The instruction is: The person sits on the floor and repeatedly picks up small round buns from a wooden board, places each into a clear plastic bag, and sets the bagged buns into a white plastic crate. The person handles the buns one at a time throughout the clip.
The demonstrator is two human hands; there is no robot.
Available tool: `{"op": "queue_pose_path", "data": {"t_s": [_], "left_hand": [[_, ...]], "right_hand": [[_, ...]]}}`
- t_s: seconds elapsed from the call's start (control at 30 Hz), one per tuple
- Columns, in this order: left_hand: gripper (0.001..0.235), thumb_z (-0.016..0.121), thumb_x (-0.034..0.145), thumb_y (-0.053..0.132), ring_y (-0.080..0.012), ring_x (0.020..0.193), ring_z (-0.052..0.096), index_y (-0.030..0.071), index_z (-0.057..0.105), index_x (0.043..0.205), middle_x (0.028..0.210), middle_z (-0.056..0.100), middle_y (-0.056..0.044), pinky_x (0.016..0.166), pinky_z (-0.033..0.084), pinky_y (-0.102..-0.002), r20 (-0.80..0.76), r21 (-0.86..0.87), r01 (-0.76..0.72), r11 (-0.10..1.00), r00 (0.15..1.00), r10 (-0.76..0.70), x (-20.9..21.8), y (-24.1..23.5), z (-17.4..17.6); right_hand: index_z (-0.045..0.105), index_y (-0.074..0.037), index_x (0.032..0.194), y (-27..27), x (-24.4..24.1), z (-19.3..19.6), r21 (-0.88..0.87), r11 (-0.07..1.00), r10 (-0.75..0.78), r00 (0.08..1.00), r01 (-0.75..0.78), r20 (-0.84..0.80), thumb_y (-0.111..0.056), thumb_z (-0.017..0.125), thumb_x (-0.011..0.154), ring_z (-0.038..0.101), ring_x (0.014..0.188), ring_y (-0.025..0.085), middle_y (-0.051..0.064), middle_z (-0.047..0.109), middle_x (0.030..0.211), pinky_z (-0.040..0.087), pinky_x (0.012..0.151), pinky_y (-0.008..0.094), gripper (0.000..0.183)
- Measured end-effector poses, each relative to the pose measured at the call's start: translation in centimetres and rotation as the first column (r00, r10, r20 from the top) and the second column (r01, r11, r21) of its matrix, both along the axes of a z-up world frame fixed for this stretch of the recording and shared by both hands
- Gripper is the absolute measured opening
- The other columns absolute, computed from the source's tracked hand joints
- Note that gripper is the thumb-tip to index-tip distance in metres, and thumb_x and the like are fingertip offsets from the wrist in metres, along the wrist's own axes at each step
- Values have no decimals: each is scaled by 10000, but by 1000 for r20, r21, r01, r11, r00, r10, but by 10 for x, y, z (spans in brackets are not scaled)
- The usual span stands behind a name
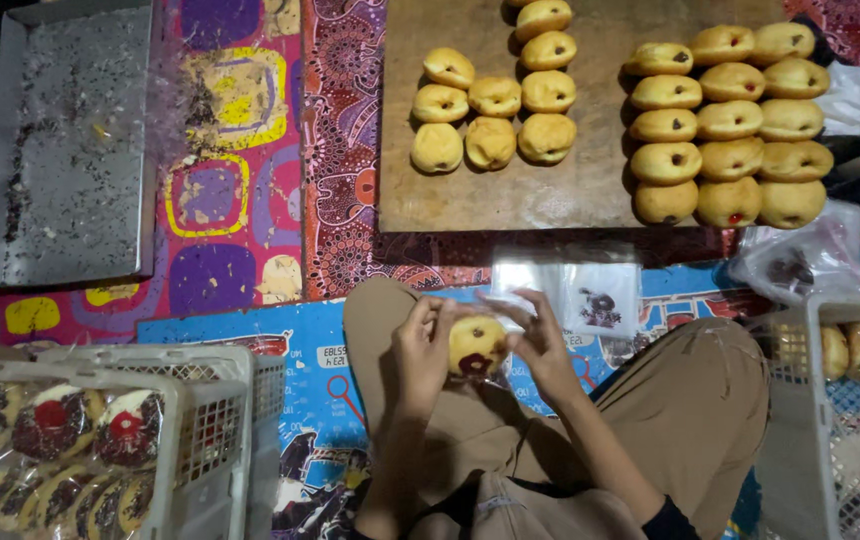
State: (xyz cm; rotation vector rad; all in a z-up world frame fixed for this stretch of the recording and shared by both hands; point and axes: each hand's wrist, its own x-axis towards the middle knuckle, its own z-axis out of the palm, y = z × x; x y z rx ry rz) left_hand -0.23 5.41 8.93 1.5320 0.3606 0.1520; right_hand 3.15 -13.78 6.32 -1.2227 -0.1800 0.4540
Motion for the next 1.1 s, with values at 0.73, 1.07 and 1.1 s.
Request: {"op": "queue_pose_path", "data": {"t_s": [0.73,1.07,1.1], "left_hand": [[276,855,770,80,-138,706,638,14,591,818,739,646,-54,712,601,-335,-97,-428,-346,835,936,339,-20,124,-183],[251,827,787,154,-303,814,648,-15,648,835,837,653,-164,741,504,-421,-312,799,136,586,926,211,148,47,-188],[253,810,804,152,-317,884,634,-18,646,894,903,647,-178,788,496,-432,-310,861,166,481,921,236,144,43,-179]], "right_hand": [[655,-131,1036,31,58,-129,-741,663,-34,992,110,118,-341,835,805,659,914,277,70,687,952,528,820,385,361],[738,-138,906,-28,149,-204,-941,-36,704,677,337,215,-167,644,834,696,948,277,93,725,954,450,841,478,122],[736,-133,930,-27,151,-209,-942,13,690,679,335,251,-163,646,839,703,893,293,104,730,896,452,802,491,132]]}}
